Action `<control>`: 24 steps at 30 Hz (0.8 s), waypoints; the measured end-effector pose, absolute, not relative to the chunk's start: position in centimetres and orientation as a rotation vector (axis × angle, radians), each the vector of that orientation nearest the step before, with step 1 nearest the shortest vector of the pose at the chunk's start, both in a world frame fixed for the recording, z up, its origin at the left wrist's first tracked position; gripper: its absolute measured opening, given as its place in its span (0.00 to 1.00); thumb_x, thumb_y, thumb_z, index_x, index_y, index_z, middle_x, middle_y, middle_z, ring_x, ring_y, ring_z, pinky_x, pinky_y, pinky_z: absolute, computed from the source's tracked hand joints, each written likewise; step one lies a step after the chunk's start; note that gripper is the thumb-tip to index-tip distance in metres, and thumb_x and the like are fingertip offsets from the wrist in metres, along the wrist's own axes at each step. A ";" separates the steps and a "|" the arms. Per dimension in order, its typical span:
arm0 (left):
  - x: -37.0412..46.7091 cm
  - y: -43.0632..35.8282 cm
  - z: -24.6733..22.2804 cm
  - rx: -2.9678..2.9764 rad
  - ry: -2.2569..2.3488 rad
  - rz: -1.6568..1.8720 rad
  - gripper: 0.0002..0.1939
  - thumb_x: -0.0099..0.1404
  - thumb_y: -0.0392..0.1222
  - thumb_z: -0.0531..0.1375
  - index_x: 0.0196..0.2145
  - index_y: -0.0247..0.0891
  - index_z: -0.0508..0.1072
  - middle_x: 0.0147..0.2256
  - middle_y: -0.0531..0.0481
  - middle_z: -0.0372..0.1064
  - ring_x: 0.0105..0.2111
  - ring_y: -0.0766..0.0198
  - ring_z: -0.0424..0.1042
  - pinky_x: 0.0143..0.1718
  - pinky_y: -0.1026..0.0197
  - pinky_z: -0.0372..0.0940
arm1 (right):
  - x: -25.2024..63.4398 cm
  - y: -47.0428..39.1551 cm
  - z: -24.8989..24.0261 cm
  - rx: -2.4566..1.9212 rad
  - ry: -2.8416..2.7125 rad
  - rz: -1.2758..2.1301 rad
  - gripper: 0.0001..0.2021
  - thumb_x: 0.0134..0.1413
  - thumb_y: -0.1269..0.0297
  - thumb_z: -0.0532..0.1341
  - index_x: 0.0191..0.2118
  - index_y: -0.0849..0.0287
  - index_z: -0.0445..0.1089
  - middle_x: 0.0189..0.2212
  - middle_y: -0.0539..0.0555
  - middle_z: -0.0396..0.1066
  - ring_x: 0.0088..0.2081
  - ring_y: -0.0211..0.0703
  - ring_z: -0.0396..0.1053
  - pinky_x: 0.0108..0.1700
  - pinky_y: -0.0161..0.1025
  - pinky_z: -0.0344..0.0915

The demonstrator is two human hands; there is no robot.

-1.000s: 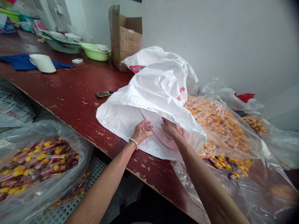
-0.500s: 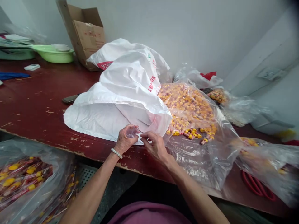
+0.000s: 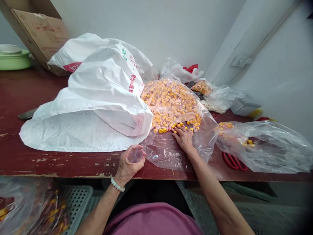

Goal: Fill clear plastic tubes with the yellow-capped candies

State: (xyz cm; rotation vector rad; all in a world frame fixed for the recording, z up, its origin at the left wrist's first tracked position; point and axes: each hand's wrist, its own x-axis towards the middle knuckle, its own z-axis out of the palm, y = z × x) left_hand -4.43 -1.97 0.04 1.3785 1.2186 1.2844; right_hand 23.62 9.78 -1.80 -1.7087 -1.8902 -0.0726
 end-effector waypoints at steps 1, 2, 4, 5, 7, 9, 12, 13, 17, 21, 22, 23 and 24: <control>-4.1 -2.1 -0.2 1.381 1.226 1.273 0.18 0.51 0.34 0.62 0.41 0.35 0.66 0.31 0.49 0.73 0.30 0.64 0.73 0.33 0.64 0.69 | 23.2 9.6 -1.9 -1.720 -1.888 -0.085 0.11 0.50 0.63 0.62 0.41 0.58 0.74 0.47 0.58 0.70 0.50 0.54 0.62 0.53 0.52 0.56; -3.9 -2.1 -0.3 1.385 1.238 1.266 0.18 0.51 0.34 0.62 0.41 0.35 0.66 0.31 0.49 0.73 0.30 0.64 0.73 0.33 0.64 0.69 | 22.8 9.3 -1.8 -1.728 -1.878 -0.096 0.10 0.51 0.64 0.62 0.40 0.57 0.74 0.48 0.58 0.70 0.50 0.55 0.61 0.53 0.53 0.55; -3.7 -2.2 -0.5 1.405 1.264 1.255 0.18 0.50 0.34 0.61 0.41 0.35 0.66 0.31 0.49 0.73 0.30 0.64 0.74 0.34 0.63 0.69 | 22.0 8.4 -1.4 -1.703 -1.835 -0.059 0.09 0.52 0.64 0.60 0.40 0.58 0.73 0.47 0.59 0.70 0.50 0.55 0.61 0.53 0.55 0.55; -3.7 -2.2 -0.6 1.426 1.275 1.252 0.18 0.50 0.33 0.61 0.41 0.35 0.66 0.31 0.49 0.73 0.31 0.64 0.74 0.34 0.63 0.70 | 21.6 7.7 -0.9 -1.680 -1.809 -0.024 0.10 0.53 0.64 0.59 0.40 0.59 0.73 0.46 0.60 0.70 0.49 0.54 0.62 0.52 0.55 0.56; -3.6 -2.2 -0.4 1.477 1.292 1.237 0.18 0.49 0.32 0.60 0.40 0.35 0.67 0.31 0.49 0.73 0.30 0.64 0.74 0.34 0.63 0.70 | 20.4 5.8 0.2 -1.573 -1.787 0.115 0.11 0.57 0.64 0.56 0.43 0.60 0.70 0.43 0.59 0.71 0.45 0.50 0.65 0.49 0.50 0.61; -3.4 -2.1 0.0 1.543 1.301 1.201 0.17 0.49 0.31 0.60 0.39 0.35 0.68 0.30 0.49 0.74 0.30 0.64 0.74 0.34 0.63 0.69 | 18.8 3.4 1.6 -1.385 -1.839 0.306 0.12 0.59 0.63 0.54 0.47 0.58 0.68 0.42 0.57 0.71 0.43 0.45 0.68 0.46 0.43 0.64; -3.0 -2.2 0.8 1.706 1.325 1.133 0.16 0.49 0.31 0.59 0.38 0.36 0.69 0.31 0.49 0.73 0.31 0.64 0.73 0.35 0.63 0.68 | 16.3 0.2 3.5 -1.072 -1.983 0.479 0.13 0.60 0.67 0.53 0.49 0.54 0.66 0.43 0.56 0.69 0.44 0.42 0.67 0.45 0.40 0.65; -2.9 -2.2 1.0 1.766 1.330 1.116 0.15 0.49 0.31 0.59 0.38 0.36 0.69 0.32 0.49 0.73 0.31 0.64 0.72 0.35 0.63 0.68 | 15.7 -0.6 4.0 -1.017 -2.038 0.477 0.14 0.60 0.69 0.52 0.51 0.54 0.65 0.44 0.56 0.68 0.45 0.43 0.66 0.46 0.41 0.66; -2.5 -2.5 1.3 1.881 1.308 1.072 0.16 0.49 0.31 0.59 0.38 0.37 0.69 0.33 0.50 0.72 0.30 0.64 0.70 0.34 0.63 0.66 | 14.7 -1.8 5.2 -0.939 -2.258 0.373 0.21 0.59 0.76 0.49 0.56 0.53 0.59 0.46 0.58 0.65 0.47 0.45 0.64 0.49 0.45 0.65; -2.5 -2.4 1.3 1.840 1.260 1.111 0.17 0.50 0.31 0.58 0.40 0.36 0.69 0.35 0.49 0.71 0.33 0.63 0.71 0.36 0.63 0.66 | 14.9 -1.9 5.9 -0.888 -2.314 0.387 0.26 0.57 0.78 0.49 0.60 0.55 0.52 0.50 0.58 0.64 0.50 0.46 0.62 0.52 0.48 0.62; -2.5 -2.4 1.3 1.824 1.254 1.119 0.17 0.50 0.31 0.58 0.40 0.36 0.68 0.35 0.49 0.71 0.33 0.64 0.71 0.36 0.63 0.66 | 14.9 -1.9 5.9 -0.892 -2.264 0.402 0.25 0.56 0.78 0.48 0.59 0.55 0.52 0.51 0.58 0.63 0.52 0.45 0.61 0.53 0.48 0.62; -2.5 -2.4 1.4 1.812 1.256 1.122 0.17 0.50 0.31 0.58 0.40 0.36 0.69 0.34 0.50 0.71 0.32 0.64 0.70 0.35 0.64 0.66 | 15.0 -1.8 5.8 -0.904 -2.207 0.410 0.25 0.55 0.79 0.48 0.57 0.56 0.55 0.52 0.58 0.62 0.53 0.45 0.61 0.53 0.47 0.61; -2.5 -2.4 1.5 1.808 1.263 1.122 0.17 0.49 0.30 0.58 0.39 0.36 0.69 0.34 0.50 0.71 0.32 0.64 0.70 0.35 0.64 0.65 | 14.9 -1.8 5.6 -0.918 -2.161 0.408 0.23 0.54 0.80 0.47 0.54 0.55 0.58 0.51 0.58 0.62 0.53 0.45 0.60 0.53 0.47 0.62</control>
